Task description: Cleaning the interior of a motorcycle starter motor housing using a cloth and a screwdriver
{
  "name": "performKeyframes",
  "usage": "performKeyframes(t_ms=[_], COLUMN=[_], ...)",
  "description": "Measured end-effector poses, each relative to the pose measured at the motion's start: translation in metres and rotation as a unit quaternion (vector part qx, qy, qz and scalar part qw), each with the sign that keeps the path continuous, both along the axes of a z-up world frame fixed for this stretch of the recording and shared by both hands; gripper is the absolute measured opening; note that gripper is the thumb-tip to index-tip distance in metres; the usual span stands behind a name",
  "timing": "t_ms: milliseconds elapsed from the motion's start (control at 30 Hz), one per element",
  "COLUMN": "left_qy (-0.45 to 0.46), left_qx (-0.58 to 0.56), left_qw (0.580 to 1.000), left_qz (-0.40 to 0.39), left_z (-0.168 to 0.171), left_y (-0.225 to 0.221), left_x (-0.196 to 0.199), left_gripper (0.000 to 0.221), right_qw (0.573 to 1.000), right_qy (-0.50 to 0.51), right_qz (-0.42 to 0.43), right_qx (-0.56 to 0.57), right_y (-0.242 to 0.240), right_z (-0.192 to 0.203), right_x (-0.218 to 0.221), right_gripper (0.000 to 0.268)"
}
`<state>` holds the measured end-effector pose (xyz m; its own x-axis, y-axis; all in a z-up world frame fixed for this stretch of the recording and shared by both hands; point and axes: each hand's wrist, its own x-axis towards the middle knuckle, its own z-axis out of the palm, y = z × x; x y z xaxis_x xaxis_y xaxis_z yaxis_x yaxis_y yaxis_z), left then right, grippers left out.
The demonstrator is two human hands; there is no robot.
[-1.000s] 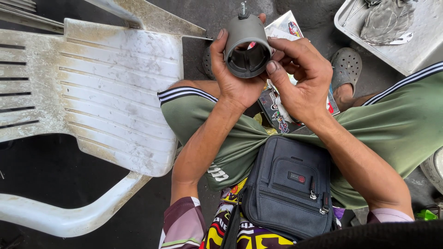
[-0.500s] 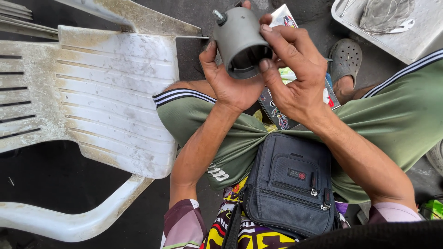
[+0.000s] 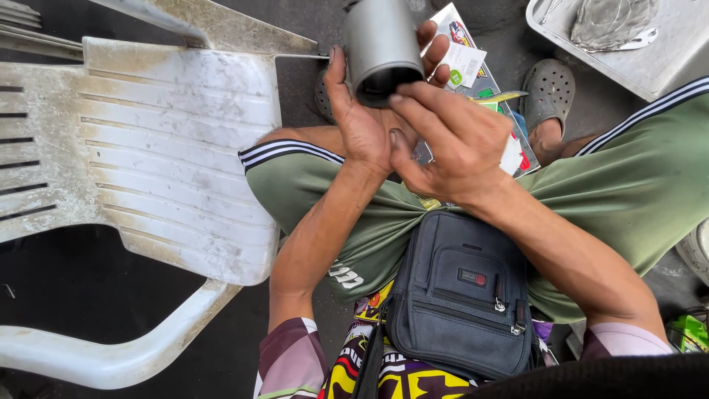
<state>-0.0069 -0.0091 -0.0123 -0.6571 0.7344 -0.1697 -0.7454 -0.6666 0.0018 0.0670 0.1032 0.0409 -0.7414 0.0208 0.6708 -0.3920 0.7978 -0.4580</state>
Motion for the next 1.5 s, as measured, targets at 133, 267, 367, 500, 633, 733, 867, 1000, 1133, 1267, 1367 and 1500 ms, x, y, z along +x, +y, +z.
performKeyframes(t_ms=[133, 267, 367, 500, 633, 733, 867, 1000, 1133, 1267, 1367, 1500], left_qy=[0.013, 0.048, 0.059, 0.056, 0.088, 0.071, 0.079, 0.066, 0.064, 0.046, 0.040, 0.053], left_qx=[-0.027, -0.033, -0.053, -0.035, -0.072, -0.126, -0.135, -0.137, -0.140, -0.141, -0.136, -0.145], left_qw=[0.997, 0.995, 0.994, 0.997, 0.989, 0.986, 0.985, 0.986, 0.985, 0.987, 0.989, 0.987], left_qz=[0.068, 0.077, 0.076, 0.050, 0.089, 0.079, 0.079, 0.073, 0.073, 0.054, 0.045, 0.048], left_z=[-0.002, -0.005, -0.005, -0.001, 0.017, 0.024, 0.025, 0.025, 0.024, 0.018, 0.016, 0.017], left_y=[0.000, 0.003, 0.003, 0.004, 0.016, 0.019, 0.018, 0.016, 0.014, 0.014, 0.014, 0.015], left_x=[0.005, 0.007, 0.009, 0.009, 0.010, 0.010, 0.009, 0.008, 0.007, 0.007, 0.008, 0.010], left_gripper=[0.080, 0.078, 0.077, 0.083, 0.064, 0.061, 0.058, 0.062, 0.061, 0.061, 0.062, 0.062], right_qw=[0.990, 0.960, 0.959, 0.961, 0.962, 0.962, 0.962, 0.969, 0.969, 0.969, 0.971, 0.967], right_qy=[-0.128, -0.276, -0.275, -0.265, -0.261, -0.265, -0.266, -0.243, -0.241, -0.244, -0.235, -0.249], right_qz=[-0.021, 0.024, 0.040, 0.049, 0.045, 0.040, 0.036, 0.023, 0.021, 0.008, 0.002, -0.004], right_qx=[0.047, 0.045, 0.059, 0.057, 0.062, 0.056, 0.047, 0.047, 0.044, 0.047, 0.050, 0.060], right_y=[-0.012, -0.009, -0.008, -0.006, -0.001, -0.002, -0.005, -0.008, -0.009, -0.009, -0.008, -0.008], right_z=[-0.004, 0.011, 0.011, 0.006, -0.012, -0.015, -0.020, -0.023, -0.023, -0.025, -0.025, -0.027], right_x=[0.003, -0.006, -0.008, -0.009, -0.009, -0.009, -0.009, -0.009, -0.009, -0.008, -0.006, -0.005], right_gripper=[0.051, 0.053, 0.044, 0.030, 0.027, 0.025, 0.029, 0.026, 0.026, 0.025, 0.025, 0.027])
